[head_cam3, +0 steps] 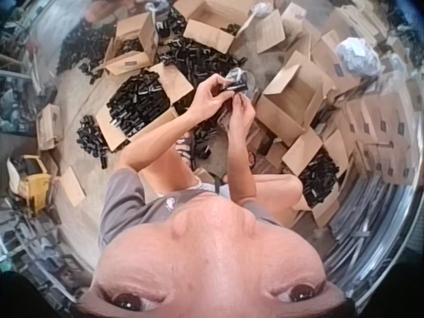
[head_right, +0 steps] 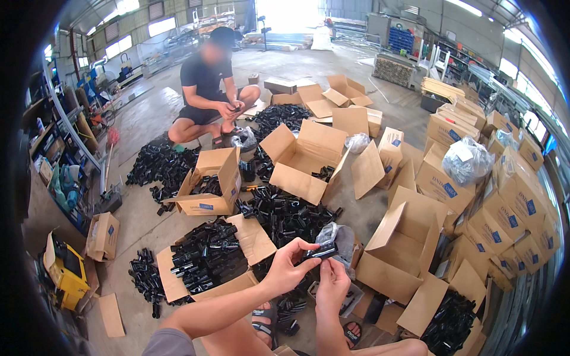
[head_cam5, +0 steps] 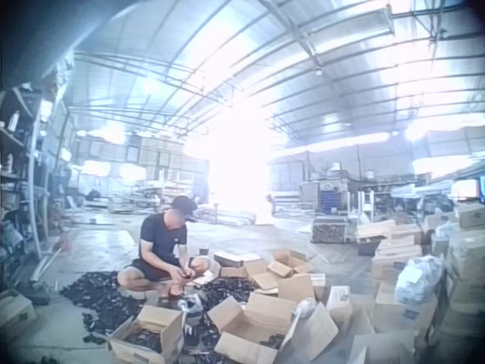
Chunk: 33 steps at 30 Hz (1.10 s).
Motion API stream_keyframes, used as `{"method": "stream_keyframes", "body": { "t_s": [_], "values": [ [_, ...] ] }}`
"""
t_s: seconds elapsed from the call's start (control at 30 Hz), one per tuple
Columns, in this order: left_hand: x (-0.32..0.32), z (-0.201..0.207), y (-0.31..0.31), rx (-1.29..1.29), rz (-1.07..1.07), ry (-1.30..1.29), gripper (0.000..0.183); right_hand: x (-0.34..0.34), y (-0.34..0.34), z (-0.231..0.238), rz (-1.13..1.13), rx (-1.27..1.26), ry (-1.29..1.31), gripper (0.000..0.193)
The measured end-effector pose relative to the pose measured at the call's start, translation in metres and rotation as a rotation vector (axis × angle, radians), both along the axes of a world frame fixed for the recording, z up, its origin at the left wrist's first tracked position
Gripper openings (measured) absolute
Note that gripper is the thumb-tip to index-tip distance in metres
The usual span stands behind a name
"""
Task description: The person joins black plastic T-shaped pipe connectors with shorter black plastic tubes and inserts small metal pins into the joints by hand while sitting on the floor surrounded by boxes of components.
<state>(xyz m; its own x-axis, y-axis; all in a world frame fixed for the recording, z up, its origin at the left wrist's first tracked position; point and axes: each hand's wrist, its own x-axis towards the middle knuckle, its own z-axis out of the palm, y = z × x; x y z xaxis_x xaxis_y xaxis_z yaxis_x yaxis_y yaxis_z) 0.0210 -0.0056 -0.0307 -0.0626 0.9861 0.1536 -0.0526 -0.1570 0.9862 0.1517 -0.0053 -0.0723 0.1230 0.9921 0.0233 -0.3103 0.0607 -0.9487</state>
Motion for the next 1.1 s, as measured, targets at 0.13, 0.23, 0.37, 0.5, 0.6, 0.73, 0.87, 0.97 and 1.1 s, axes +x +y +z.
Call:
{"method": "stream_keyframes", "body": {
  "t_s": [0.13,0.23,0.37,0.5,0.6,0.73,0.87,0.97,1.1],
  "values": [
    [-0.001,0.0,0.0,0.0,-0.006,0.037,0.023,0.003,-0.002,0.005,0.063,-0.027,0.028,0.021],
    [-0.002,0.006,-0.001,-0.014,-0.014,0.072,0.023,0.011,0.003,0.001,0.122,-0.039,0.065,0.022],
    [0.001,0.009,-0.002,0.008,-0.013,0.053,0.023,0.012,0.002,0.0,0.136,-0.045,0.127,0.021],
    [0.001,0.014,-0.003,-0.016,-0.018,0.112,0.021,0.009,-0.002,0.005,0.09,-0.044,0.104,0.018],
    [0.0,0.011,-0.003,-0.02,-0.006,0.123,0.021,0.005,0.0,0.004,0.116,-0.047,0.083,0.018],
    [0.003,0.01,-0.002,-0.004,-0.001,0.145,0.022,0.005,-0.002,0.003,0.087,-0.039,0.086,0.018],
    [0.004,0.005,0.001,-0.004,0.017,0.111,0.023,0.001,0.0,0.012,0.076,-0.037,0.15,0.018],
    [0.003,-0.003,0.002,-0.003,0.027,0.008,0.023,0.003,-0.001,0.01,0.074,-0.028,0.167,0.019],
    [0.005,-0.011,0.005,0.057,0.067,-0.069,0.023,0.001,0.0,0.005,0.066,-0.066,0.195,0.019]
  ]
}}
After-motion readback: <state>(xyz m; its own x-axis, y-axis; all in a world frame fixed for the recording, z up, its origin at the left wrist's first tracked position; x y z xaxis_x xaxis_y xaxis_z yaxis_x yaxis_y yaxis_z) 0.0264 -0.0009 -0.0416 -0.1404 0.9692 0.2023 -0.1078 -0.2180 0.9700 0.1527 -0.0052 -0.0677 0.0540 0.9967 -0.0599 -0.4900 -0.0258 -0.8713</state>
